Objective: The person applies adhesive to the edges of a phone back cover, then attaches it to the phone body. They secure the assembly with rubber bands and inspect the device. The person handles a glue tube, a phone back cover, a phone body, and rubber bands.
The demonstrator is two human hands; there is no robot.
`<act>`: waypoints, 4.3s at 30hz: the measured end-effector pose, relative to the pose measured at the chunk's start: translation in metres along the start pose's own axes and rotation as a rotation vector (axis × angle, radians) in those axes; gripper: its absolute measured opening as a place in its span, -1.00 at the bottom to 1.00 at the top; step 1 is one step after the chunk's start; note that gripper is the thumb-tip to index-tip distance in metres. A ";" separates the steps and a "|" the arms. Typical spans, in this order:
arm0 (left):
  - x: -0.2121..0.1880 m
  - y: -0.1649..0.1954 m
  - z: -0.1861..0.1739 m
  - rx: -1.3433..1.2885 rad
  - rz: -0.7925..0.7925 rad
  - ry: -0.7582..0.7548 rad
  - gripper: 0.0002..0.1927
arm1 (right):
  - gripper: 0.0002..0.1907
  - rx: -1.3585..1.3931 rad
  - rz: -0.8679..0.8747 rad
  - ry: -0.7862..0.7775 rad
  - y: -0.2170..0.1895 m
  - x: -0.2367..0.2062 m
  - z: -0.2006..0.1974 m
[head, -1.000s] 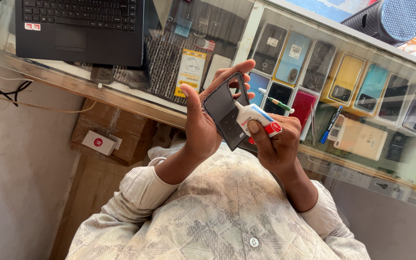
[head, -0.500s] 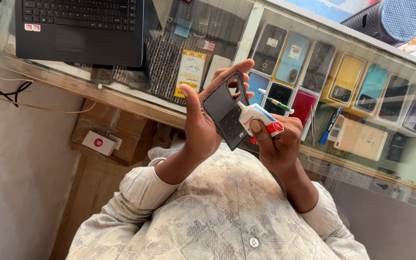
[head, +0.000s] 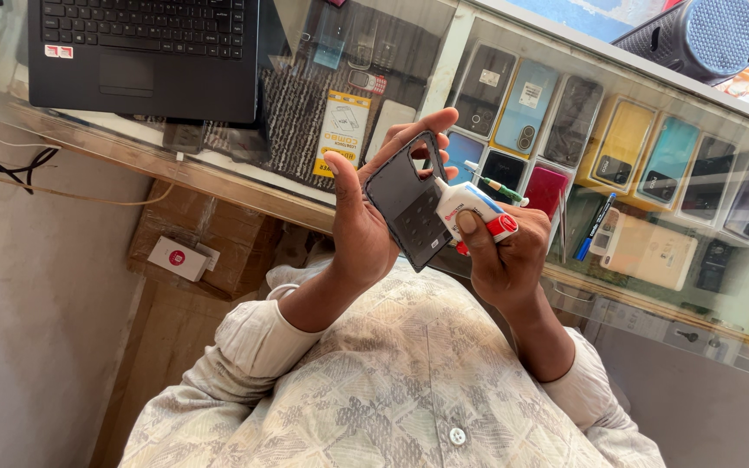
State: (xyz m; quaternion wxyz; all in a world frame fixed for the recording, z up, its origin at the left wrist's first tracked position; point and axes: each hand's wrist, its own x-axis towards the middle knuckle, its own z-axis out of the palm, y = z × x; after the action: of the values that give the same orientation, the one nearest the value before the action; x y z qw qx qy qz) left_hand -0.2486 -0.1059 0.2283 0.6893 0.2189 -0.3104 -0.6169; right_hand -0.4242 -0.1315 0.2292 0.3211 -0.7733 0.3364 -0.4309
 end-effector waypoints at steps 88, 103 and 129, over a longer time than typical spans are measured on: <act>-0.009 0.006 0.010 -0.059 -0.114 -0.133 0.05 | -0.63 0.051 -0.029 0.049 -0.012 0.008 -0.008; -0.010 0.003 0.007 -0.047 -0.098 -0.144 0.07 | -0.64 -0.004 -0.037 0.046 -0.014 0.006 -0.005; -0.011 0.000 0.003 -0.103 -0.095 -0.084 0.07 | -0.66 0.048 0.058 -0.004 -0.008 -0.008 -0.008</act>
State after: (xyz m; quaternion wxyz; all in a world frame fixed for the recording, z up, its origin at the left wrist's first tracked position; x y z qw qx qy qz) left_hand -0.2515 -0.0953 0.2288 0.6560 0.1717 -0.2963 -0.6726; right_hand -0.4323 -0.1216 0.2351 0.3525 -0.7561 0.3478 -0.4279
